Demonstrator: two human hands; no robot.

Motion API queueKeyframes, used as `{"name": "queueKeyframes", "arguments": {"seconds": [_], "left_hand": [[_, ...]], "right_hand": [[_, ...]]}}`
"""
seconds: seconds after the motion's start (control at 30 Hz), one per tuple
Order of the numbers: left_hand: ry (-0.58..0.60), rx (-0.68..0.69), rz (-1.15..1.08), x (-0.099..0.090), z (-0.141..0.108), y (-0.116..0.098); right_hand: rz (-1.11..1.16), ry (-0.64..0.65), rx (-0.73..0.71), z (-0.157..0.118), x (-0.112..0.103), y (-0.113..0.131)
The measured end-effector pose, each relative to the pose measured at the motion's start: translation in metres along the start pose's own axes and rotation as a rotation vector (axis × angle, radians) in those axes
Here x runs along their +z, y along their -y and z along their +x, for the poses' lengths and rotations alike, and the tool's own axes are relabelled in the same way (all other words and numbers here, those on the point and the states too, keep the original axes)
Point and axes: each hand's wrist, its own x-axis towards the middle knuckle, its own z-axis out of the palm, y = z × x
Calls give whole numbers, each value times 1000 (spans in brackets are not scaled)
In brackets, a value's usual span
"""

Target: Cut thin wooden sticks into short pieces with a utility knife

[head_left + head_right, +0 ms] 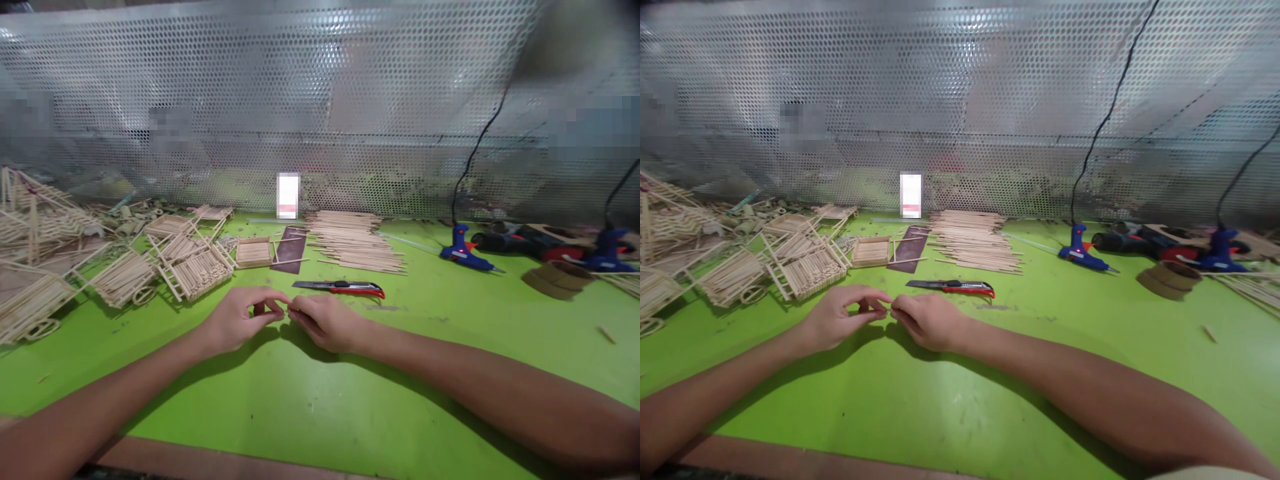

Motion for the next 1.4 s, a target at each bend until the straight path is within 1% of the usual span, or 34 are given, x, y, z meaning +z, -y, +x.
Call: {"name": "queueKeyframes", "arguments": {"seconds": [0.07, 0.13, 0.2, 0.33, 0.47, 0.57, 0.67, 0.77, 0.83, 0.93, 1.0, 1.1, 1.2, 1.3, 1.4], "left_hand": [[-18, 15, 21, 0, 0, 1], [-30, 22, 40, 0, 0, 1], [-21, 29, 32, -1, 1, 2], [-19, 51, 19, -1, 1, 2], [-3, 12, 15, -1, -1, 1], [5, 9, 41, -3, -1, 3], [-66, 61, 205, -17, 2, 13], [-203, 194, 489, -46, 6, 27], [-268, 254, 627, -68, 8, 33], [-407, 306, 746, -95, 6, 36], [-465, 303, 774, -105, 5, 36], [-483, 228, 792, -112, 4, 35], [-448, 152, 801, -114, 5, 38], [-432, 121, 804, -114, 5, 41], [-435, 97, 788, -113, 5, 41]], "right_hand": [[-11, 20, -31, 0, 0, 0], [-22, 29, -30, 0, 0, 0], [-26, 25, -18, 0, 0, 0], [-29, 39, -58, 0, 0, 0], [-56, 26, 2, 0, -1, 1], [-52, 53, -52, -1, -1, 1], [-52, 54, -75, -1, -2, 1], [-59, 53, -69, 0, -4, 1], [-65, 73, -66, 0, -6, 2], [-74, 98, -63, 1, -9, 3], [-80, 101, -66, 1, -9, 3], [-79, 106, -66, 1, -8, 3], [-91, 114, -47, 0, -7, 2], [-104, 118, -39, 0, -7, 2], [-91, 59, -57, -1, -7, 1]]}}
